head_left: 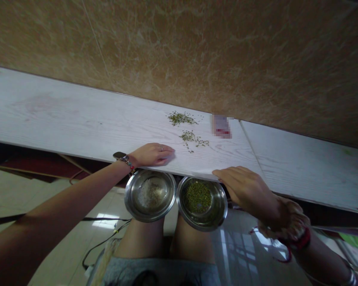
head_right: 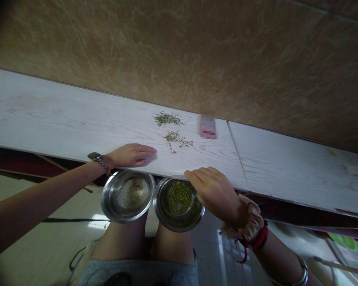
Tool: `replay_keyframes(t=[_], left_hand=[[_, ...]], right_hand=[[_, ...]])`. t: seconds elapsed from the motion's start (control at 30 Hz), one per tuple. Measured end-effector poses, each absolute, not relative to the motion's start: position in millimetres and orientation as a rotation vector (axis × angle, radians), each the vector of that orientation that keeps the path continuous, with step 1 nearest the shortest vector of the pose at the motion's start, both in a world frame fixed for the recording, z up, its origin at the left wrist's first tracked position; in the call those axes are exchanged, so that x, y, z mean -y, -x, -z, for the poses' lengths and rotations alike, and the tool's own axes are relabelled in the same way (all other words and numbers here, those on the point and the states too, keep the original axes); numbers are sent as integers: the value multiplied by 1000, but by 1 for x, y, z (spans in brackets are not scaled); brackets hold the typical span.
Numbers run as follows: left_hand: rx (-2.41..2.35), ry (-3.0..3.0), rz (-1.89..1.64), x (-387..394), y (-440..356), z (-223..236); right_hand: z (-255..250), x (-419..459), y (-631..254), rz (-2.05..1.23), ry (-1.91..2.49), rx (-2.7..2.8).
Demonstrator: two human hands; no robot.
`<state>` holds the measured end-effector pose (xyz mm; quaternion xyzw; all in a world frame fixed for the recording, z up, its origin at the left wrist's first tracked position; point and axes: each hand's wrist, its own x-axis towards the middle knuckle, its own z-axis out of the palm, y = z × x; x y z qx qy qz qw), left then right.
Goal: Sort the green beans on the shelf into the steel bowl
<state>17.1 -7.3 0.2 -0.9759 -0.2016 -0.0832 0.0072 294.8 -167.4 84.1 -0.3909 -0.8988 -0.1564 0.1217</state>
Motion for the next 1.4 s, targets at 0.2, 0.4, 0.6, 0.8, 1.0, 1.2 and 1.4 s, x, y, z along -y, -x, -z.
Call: replay_keyframes(t=[0.2, 0.4, 0.6, 0.8, 1.0, 1.2, 1.4], left_hand=[[763, 3051, 256, 7, -17, -3], [870, 3056, 285, 5, -17, -2], [976, 3021, 265, 2, -17, 1], [1001, 3023, 275, 1, -17, 3], [1018, 3029, 267, 1, -17, 3], [1030, 3023, 269, 1, -18, 3], [1053, 3018, 259, 1, -18, 2]], right_hand=[[-95, 170, -291, 443, 1101, 2599], [-84, 150, -300, 562, 1280, 2508], [-68, 138, -298, 664, 1256, 2535], [-59, 119, -309, 819, 1259, 2493], [-58, 112, -313, 885, 1314, 2444], [-59, 108, -299, 869, 1266, 2476], [-60, 103, -292, 848, 1173, 2517]])
